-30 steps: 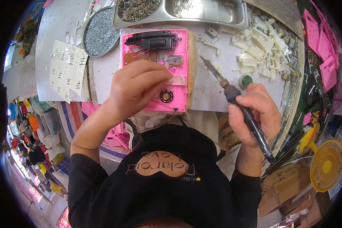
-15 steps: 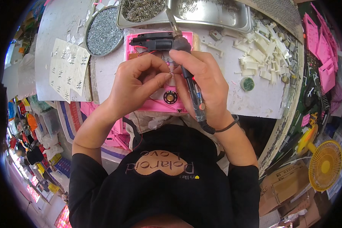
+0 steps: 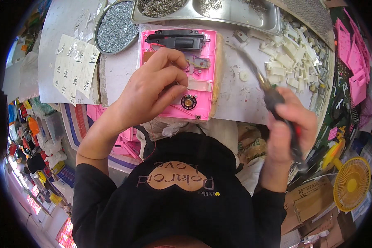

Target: Assemble a pink electronic device by soldering internal components and screwing the casing together.

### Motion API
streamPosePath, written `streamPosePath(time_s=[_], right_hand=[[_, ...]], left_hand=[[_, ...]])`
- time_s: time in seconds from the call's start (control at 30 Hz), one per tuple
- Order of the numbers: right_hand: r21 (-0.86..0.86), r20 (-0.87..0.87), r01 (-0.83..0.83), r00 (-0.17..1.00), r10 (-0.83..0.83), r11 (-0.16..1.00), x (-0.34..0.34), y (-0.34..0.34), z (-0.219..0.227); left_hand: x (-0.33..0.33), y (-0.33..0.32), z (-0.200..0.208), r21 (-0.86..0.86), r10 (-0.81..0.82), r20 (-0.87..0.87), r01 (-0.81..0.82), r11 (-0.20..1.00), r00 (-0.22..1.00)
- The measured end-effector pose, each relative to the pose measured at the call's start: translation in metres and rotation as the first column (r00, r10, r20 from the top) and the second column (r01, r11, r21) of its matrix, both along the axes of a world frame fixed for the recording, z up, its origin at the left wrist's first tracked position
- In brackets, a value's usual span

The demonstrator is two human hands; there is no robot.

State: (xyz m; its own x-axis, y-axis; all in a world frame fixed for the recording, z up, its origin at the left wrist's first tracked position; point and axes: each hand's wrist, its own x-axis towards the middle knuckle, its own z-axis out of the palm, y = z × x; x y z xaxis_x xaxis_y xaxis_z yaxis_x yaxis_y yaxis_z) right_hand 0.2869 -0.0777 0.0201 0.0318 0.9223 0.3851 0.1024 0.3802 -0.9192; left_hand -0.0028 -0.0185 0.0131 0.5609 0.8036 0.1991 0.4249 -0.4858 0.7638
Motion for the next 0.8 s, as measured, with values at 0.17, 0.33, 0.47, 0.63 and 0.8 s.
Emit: streamPosePath(time_s=[0.17, 0.33, 0.47, 0.63, 0.8], right_hand=[[-0.13, 0.0, -0.281, 0.959, 0.283, 0.951, 0.014, -0.003, 0.003], [-0.105, 0.089, -0.374, 0.919, 0.383, 0.921, 0.0, 0.008, -0.008], [-0.067, 0.155, -0.402, 0.9, 0.407, 0.913, -0.007, 0.014, -0.01], [-0.056, 0.189, -0.414, 0.889, 0.417, 0.909, -0.013, 0.019, -0.01], [-0.079, 0.191, -0.412, 0.887, 0.419, 0.908, -0.016, 0.02, -0.01]], left_hand=[[-0.002, -0.002, -0.007, 0.103, -0.081, -0.096, 0.091, 0.99, 0.992], [-0.002, -0.002, -0.01, 0.162, -0.087, -0.127, 0.107, 0.981, 0.988], [-0.004, -0.003, -0.011, 0.172, -0.089, -0.145, 0.114, 0.978, 0.985], [-0.005, -0.002, -0.012, 0.162, -0.1, -0.153, 0.125, 0.979, 0.983], [-0.005, -0.002, -0.012, 0.155, -0.108, -0.172, 0.135, 0.979, 0.979]])
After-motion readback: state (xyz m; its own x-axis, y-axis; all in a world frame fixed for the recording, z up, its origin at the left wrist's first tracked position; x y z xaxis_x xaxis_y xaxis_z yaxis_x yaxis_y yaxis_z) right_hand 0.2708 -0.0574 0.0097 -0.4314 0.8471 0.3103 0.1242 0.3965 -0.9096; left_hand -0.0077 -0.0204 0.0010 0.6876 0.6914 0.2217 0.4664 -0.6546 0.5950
